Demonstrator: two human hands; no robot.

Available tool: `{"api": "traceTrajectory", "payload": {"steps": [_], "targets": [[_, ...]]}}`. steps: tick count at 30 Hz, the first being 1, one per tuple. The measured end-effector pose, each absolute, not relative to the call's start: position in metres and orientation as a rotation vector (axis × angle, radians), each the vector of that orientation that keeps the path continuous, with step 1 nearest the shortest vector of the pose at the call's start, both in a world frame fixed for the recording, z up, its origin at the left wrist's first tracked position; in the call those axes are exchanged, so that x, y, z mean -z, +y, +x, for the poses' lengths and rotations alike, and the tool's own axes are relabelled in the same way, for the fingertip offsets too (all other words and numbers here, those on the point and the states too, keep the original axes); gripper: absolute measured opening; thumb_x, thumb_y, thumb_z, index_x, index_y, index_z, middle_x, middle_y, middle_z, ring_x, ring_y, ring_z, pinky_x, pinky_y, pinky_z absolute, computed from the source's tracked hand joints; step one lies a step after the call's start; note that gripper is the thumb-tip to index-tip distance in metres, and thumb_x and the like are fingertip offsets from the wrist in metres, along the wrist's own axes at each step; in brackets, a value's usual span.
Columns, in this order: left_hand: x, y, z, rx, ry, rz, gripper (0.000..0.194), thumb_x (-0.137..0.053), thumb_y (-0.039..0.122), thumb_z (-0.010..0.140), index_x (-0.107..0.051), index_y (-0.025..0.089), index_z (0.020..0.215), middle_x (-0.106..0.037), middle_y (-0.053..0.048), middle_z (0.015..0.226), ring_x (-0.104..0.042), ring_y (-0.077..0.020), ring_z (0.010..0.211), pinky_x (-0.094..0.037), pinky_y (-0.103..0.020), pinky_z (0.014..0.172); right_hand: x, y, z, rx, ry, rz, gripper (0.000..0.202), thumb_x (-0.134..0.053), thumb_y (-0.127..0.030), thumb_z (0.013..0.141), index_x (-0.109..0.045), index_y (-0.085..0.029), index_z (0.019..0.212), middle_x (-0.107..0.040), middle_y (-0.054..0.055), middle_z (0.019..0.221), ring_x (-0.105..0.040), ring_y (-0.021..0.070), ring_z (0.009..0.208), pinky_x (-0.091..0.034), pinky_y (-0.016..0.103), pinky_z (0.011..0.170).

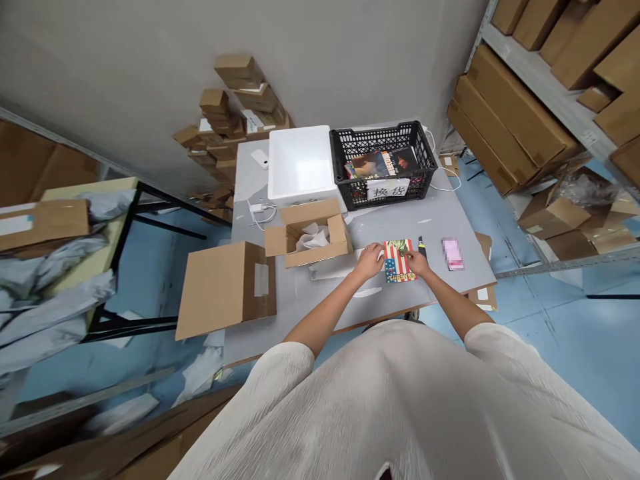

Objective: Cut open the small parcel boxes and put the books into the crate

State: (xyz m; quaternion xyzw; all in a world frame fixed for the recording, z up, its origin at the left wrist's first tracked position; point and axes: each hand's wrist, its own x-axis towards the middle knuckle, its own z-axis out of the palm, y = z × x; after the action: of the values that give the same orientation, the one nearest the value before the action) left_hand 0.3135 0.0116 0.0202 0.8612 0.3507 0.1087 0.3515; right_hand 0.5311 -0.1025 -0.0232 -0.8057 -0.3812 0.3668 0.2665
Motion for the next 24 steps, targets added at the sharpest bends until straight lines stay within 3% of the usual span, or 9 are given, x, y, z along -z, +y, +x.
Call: {"api": "traceTrajectory", "payload": {"steps": [5,13,20,24], "targets": [[0.032,-0.032,0.335,0.027,1.043,1.968,0.041,-0.062,0.019,0.093,-0.069,0.022,0.134,-0.069,-0.016,0.141,-0.065,-0.0327,0.133,-0.051,-0.045,0.114,0.044,-0.137,0.54,-1.091,-0.974,-2.219,0.04,-0.068,-0.019,0.083,-0.083,-0.021,0.12,-0.082,0.013,0.128,-0.074,0.0351,0.124,-0.057,0.049,0.111],[0.069,-0.065,0.343,0.089,1.159,1.829,0.057,-0.065,0.016,0.081,-0.067,0.017,0.138,-0.07,-0.019,0.141,-0.065,-0.0334,0.136,-0.052,-0.045,0.115,0.061,-0.14,0.529,-1.187,-0.872,-2.234,0.054,-0.066,-0.017,0.08,-0.077,-0.017,0.133,-0.075,0.017,0.144,-0.069,0.0357,0.135,-0.051,0.05,0.119],[0.076,-0.076,0.342,0.058,1.256,1.758,0.068,-0.069,0.009,0.074,-0.065,0.017,0.141,-0.062,-0.021,0.154,-0.064,-0.0356,0.141,-0.052,-0.045,0.118,0.079,-0.141,0.534,-1.112,-0.841,-2.196,0.045,-0.072,-0.02,0.073,-0.077,-0.022,0.118,-0.082,0.01,0.12,-0.076,0.03,0.113,-0.06,0.042,0.103],[0.074,-0.085,0.334,0.048,1.306,1.725,0.069,-0.073,0.01,0.076,-0.063,0.018,0.144,-0.06,-0.021,0.156,-0.064,-0.0345,0.14,-0.053,-0.043,0.116,0.085,-0.142,0.534,-1.145,-0.794,-2.211,0.046,-0.072,-0.02,0.076,-0.075,-0.019,0.121,-0.083,0.008,0.114,-0.077,0.0252,0.104,-0.061,0.037,0.098]]}}
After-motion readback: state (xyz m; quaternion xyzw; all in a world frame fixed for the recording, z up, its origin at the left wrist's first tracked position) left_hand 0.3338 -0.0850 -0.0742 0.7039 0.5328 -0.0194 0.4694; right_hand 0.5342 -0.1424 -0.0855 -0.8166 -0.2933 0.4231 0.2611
